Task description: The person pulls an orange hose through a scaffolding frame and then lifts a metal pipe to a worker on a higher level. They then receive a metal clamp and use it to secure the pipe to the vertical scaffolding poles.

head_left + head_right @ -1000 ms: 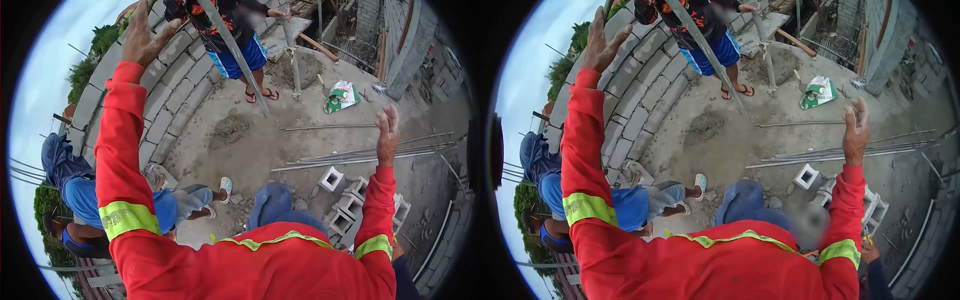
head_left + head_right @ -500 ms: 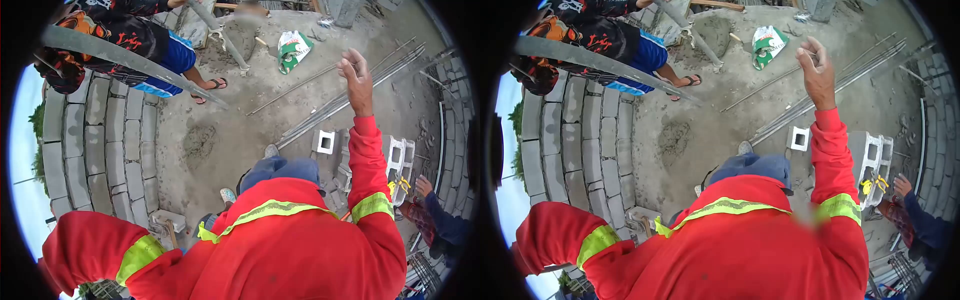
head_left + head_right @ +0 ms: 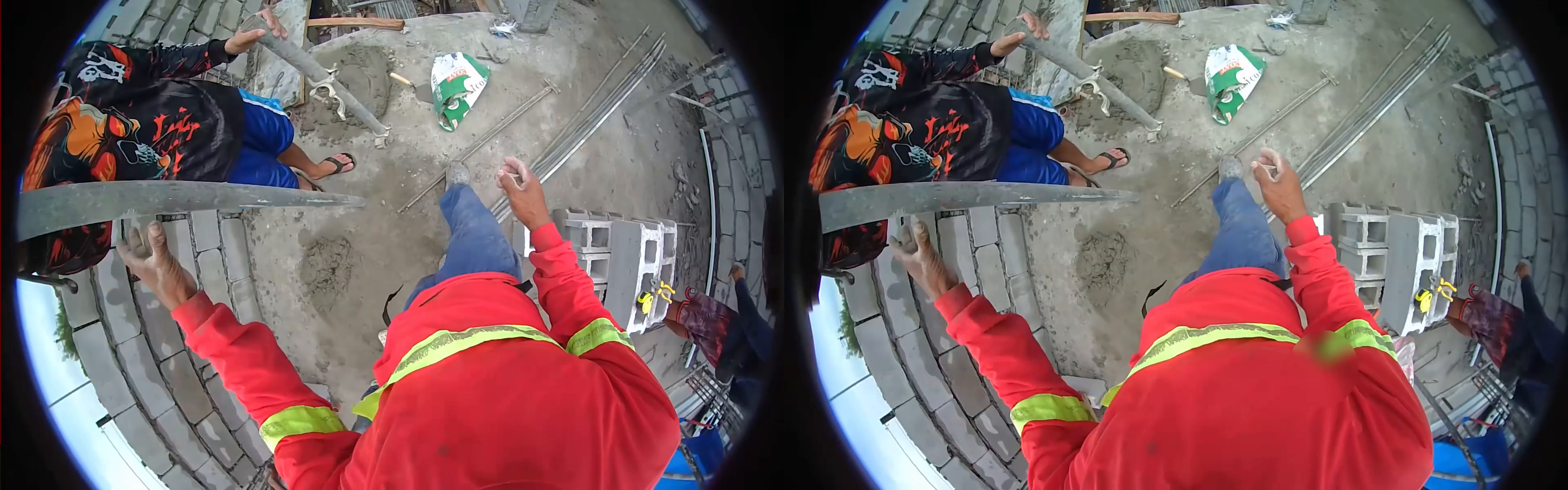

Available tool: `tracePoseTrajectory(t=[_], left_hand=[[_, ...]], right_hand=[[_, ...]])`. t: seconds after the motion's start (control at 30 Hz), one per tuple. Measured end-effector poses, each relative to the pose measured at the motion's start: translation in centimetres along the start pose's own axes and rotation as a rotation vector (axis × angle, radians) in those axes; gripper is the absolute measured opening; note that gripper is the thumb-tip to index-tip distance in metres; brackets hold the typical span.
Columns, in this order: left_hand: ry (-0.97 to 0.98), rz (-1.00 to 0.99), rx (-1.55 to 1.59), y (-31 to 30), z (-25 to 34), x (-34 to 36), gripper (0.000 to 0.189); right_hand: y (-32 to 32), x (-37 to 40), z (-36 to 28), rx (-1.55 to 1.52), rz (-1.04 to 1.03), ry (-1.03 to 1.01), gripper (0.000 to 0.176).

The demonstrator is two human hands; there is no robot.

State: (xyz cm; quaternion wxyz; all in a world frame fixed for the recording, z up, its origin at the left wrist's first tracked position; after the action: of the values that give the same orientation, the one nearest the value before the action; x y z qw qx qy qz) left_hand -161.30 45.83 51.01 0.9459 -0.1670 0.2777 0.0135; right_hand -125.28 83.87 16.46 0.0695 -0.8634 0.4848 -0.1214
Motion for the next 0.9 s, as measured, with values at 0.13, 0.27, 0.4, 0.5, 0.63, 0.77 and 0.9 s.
tracePoseTrajectory(t=[0.13,0.27,0.4,0.5,0.63,0.77,0.9], left_hand=[[-0.021,0.062,0.267,8.1,-8.2,0.9,0.052],[-0.247,0.257,0.31,8.1,-14.1,-0.8,0.033],[-0.432,0.191,0.33,7.0,-20.6,-2.3,0.027],[-0.322,0.113,0.345,10.1,-16.6,-1.6,0.033],[-0.219,0.021,0.432,16.2,-8.3,-2.7,0.042],[-0.131,-0.083,0.53,20.3,-5.4,-6.3,0.041],[-0.071,-0.272,0.651,25.6,-1.4,-10.9,0.043]], right_hand=[[-5.6,-4.4,0.7,0.077,0.131,0.032,0.039],[-12.1,-7.9,1.5,0.029,0.264,0.214,0.044],[-15.4,-14.1,1.9,0.051,0.275,0.237,0.047],[-15.4,-21.6,-3.2,0.154,0.241,0.134,0.047],[-7.9,-32.4,-14.5,0.238,0.12,-0.115,0.043],[7.0,-36.1,-28.0,0.223,-0.153,-0.515,0.036],[22.4,-30.9,-34.2,-0.039,-0.647,-0.64,0.049]])
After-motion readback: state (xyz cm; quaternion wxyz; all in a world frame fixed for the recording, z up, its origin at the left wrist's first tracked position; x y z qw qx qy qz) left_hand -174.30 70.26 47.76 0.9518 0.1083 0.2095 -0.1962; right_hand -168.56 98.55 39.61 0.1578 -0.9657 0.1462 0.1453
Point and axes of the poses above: each hand's wrist, its own x-axis away from the middle knuckle, its own y-axis out of the palm, z = x × y, the point moved 9 cm from there along -x, towards the middle knuckle, and after that the axes turned 1 degree about z, right-handed, at the moved point
